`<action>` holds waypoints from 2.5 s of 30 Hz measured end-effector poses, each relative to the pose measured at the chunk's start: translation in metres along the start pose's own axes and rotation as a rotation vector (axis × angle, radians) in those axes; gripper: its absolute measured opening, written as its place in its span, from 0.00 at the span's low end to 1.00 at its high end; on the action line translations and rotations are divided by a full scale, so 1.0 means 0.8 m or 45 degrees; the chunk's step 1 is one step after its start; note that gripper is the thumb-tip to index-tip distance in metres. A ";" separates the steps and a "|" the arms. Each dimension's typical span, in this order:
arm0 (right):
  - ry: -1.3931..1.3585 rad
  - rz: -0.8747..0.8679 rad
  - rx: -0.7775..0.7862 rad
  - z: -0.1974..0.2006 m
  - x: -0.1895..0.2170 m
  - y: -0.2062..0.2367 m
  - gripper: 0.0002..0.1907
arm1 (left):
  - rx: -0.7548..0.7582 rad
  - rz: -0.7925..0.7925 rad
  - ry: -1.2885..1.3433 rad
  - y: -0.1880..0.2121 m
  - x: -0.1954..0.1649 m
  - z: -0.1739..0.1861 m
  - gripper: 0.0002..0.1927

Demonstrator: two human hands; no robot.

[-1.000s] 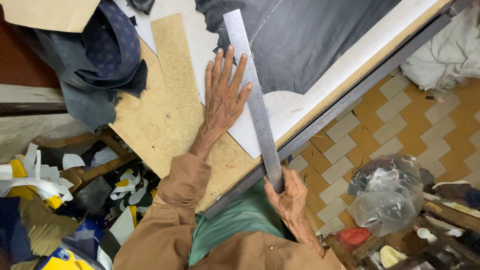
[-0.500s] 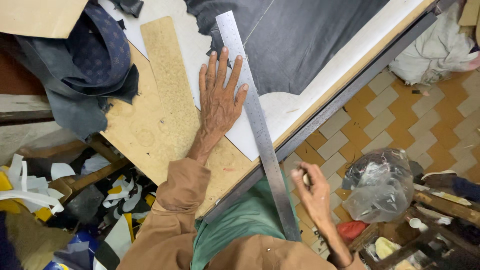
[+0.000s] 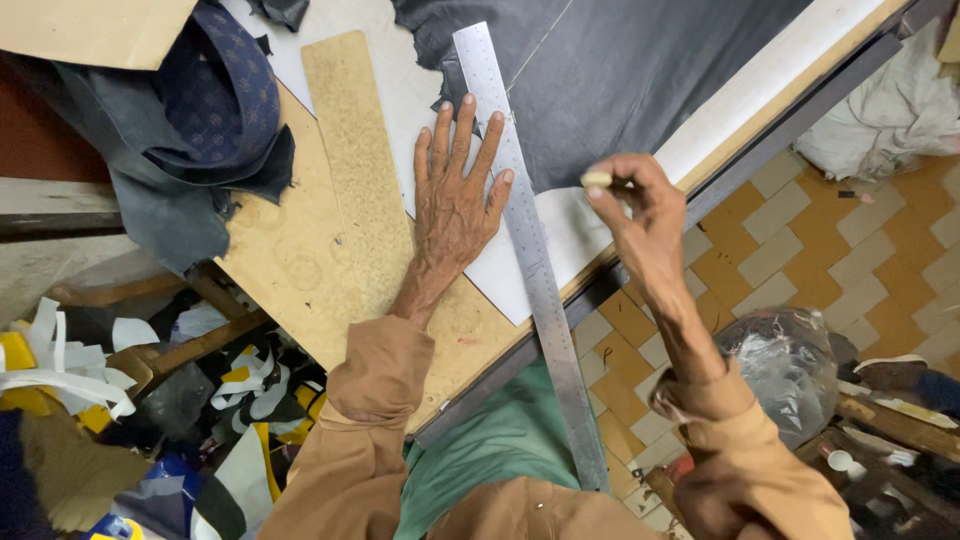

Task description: The person measures and marks a black leather sheet using a metal ruler and chalk, then cuts along the marked lines with a utility knife. They repeat the process to produce multiple rectangular leather pieces.

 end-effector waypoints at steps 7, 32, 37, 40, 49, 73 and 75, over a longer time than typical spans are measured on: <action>0.421 0.482 -0.115 -0.067 0.044 -0.089 0.16 | -0.019 -0.004 -0.017 0.000 0.000 -0.001 0.30; 0.878 0.472 0.040 -0.078 0.030 -0.011 0.12 | -0.007 0.010 0.029 0.000 0.002 0.000 0.31; 0.492 -0.184 0.114 0.017 -0.035 0.072 0.15 | -0.032 -0.004 0.044 -0.003 0.002 -0.001 0.31; -0.407 -0.488 0.046 0.045 -0.083 0.137 0.12 | -0.021 0.005 0.049 -0.004 0.000 0.001 0.31; 0.615 -0.444 -0.067 -0.018 -0.102 0.266 0.27 | 0.008 0.011 0.008 -0.006 -0.006 0.008 0.31; 0.853 0.055 -0.623 0.303 -0.054 0.104 0.24 | -0.173 0.142 0.084 -0.033 -0.012 0.042 0.41; 0.928 0.130 -0.537 0.338 -0.030 0.029 0.24 | -0.184 0.150 0.081 -0.040 -0.014 0.046 0.42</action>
Point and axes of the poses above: each hand's wrist, its own y-axis away from the middle knuckle, its own z-axis out of the back of the hand, x = y × z, the point moved 8 cm from there along -y, towards the middle knuckle, and after that the axes turned 7 degrees about -z, right-handed, at the moved point
